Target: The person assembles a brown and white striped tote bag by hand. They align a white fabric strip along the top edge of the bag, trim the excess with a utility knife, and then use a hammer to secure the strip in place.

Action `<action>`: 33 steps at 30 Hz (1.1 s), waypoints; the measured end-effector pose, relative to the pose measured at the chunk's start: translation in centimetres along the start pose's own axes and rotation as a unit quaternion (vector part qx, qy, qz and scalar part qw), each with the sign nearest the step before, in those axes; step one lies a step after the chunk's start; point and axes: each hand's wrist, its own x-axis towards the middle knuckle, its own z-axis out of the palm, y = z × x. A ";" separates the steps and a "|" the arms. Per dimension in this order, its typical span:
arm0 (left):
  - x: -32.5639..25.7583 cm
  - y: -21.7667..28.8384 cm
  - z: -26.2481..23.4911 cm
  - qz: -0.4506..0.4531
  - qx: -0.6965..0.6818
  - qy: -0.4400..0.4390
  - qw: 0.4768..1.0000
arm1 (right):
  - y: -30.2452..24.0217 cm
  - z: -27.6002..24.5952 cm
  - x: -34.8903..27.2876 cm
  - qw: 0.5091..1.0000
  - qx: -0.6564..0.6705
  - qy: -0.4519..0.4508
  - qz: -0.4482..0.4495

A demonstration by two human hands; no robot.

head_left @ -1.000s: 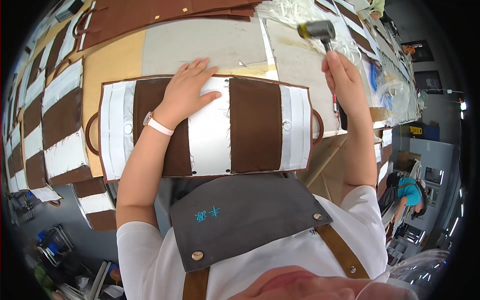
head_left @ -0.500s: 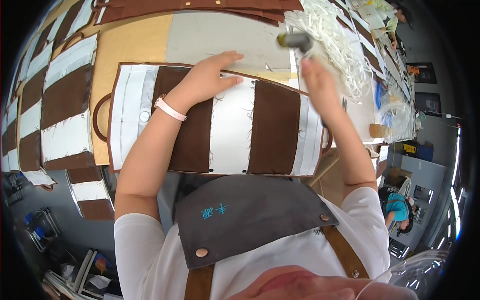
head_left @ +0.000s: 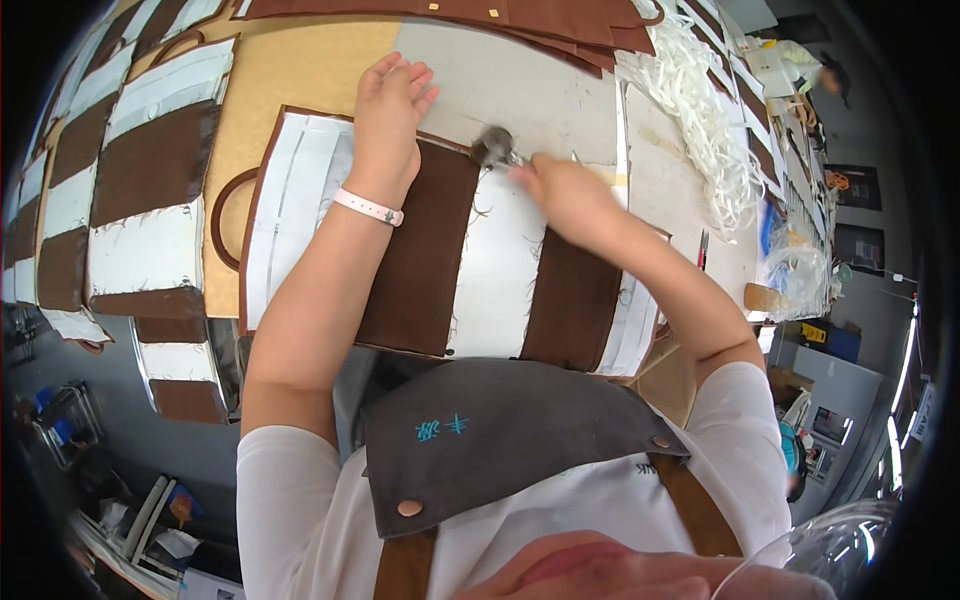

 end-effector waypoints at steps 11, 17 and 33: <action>0.1 0.6 0.1 0.005 -0.026 0.005 1.000 | 0.9 -0.5 0.6 0.989 0.078 0.100 -0.080; 1.1 4.9 -2.6 0.211 -0.035 0.159 0.964 | -1.6 -5.6 0.4 0.978 0.175 0.078 -0.084; 1.0 8.0 -3.5 0.229 -0.082 0.299 0.923 | -12.1 -4.0 6.6 0.966 0.119 0.175 -0.147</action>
